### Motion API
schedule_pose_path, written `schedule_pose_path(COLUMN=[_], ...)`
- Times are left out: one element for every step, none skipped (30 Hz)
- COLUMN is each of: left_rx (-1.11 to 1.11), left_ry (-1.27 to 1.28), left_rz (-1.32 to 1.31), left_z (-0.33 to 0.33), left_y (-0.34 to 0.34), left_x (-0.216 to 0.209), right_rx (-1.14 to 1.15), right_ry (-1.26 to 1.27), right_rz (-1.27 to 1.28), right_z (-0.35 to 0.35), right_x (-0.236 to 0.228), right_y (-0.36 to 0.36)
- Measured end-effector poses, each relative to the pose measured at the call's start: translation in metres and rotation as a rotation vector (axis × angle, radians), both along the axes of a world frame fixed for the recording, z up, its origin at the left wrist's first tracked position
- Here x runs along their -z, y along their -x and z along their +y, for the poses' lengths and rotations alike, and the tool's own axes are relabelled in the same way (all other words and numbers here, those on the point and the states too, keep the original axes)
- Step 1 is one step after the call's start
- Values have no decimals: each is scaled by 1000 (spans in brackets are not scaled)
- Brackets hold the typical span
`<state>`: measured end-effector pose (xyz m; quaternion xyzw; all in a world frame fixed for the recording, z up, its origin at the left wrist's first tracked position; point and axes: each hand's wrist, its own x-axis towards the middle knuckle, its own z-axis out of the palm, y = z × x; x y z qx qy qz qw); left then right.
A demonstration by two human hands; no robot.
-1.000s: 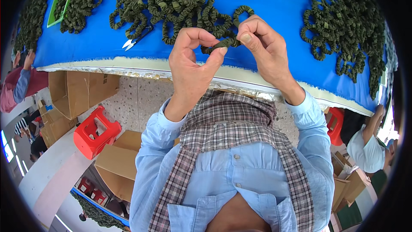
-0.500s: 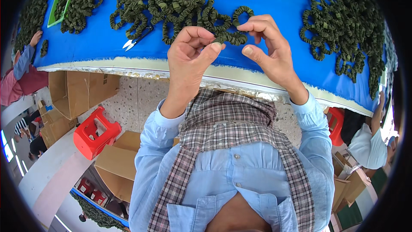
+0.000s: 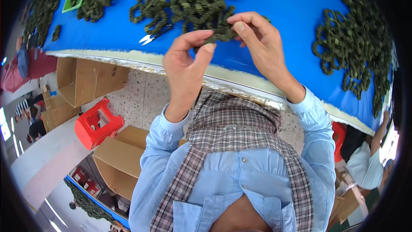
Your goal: The person assembles green coiled decorative cords by hand, repeatedly picking up coils, joining ends, and securing them with small green bands. They occasionally use a small blade to trim excess material from the joined sections. The finished loops are placed on a blue-covered table alongside many similar items.
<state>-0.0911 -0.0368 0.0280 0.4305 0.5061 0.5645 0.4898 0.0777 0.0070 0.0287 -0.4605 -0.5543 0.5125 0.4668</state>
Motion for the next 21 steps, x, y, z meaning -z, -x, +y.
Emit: schedule_pose_path(left_rx=[-95,-191,-298,-370,-438,-501,-508,-521,-539,-501,-468,-437,-404,-359,-356,-351,-345,-334,-327,-320,-308], left_ry=[-53,-105,-156,-206,-254,-304,-319,-332,-344,-332,-302,-268,-235,-268,-215,-163,-111,-104,-77,-50,-25], left_rz=[62,124,186,220,253,281,295,313,329,295,288,275,262,232,210,188,166,160,143,126,109], left_z=[-4,-8,-14,-20,-26,-30,-32,-34,-37,-37,-36,-36,-35,-32,-32,-31,-30,-29,-28,-26,-25], left_y=[10,22,34,46,58,66,70,75,80,81,82,81,80,79,74,70,66,63,61,59,56], left_x=[-7,-13,-18,-24,-29,-32,-35,-38,-40,-41,-39,-35,-29,-23,-21,-22,-21,-17,-18,-21,-22], right_rx=[-70,-139,-221,-310,-392,-438,-480,-388,-358,-323,-284,-294,-303,-311,-321,-318,-298,-279,-260,-224,-175], right_ry=[1,1,1,-243,-487,-582,-679,-863,-903,-941,-978,-1014,-996,-977,-954,-907,-924,-936,-945,-843,-758], right_rz=[-7,-16,-25,-102,-179,-250,-321,-588,-687,-787,-888,-888,-873,-858,-850,-770,-654,-537,-421,-359,-393], right_z=[8,15,23,31,38,41,43,43,43,45,47,49,50,53,54,54,57,61,63,62,54], right_x=[2,3,5,13,25,40,52,58,58,58,57,58,58,57,57,53,53,50,46,39,24], right_y=[15,31,51,72,94,114,131,145,152,156,159,158,156,154,150,144,141,138,133,123,114])
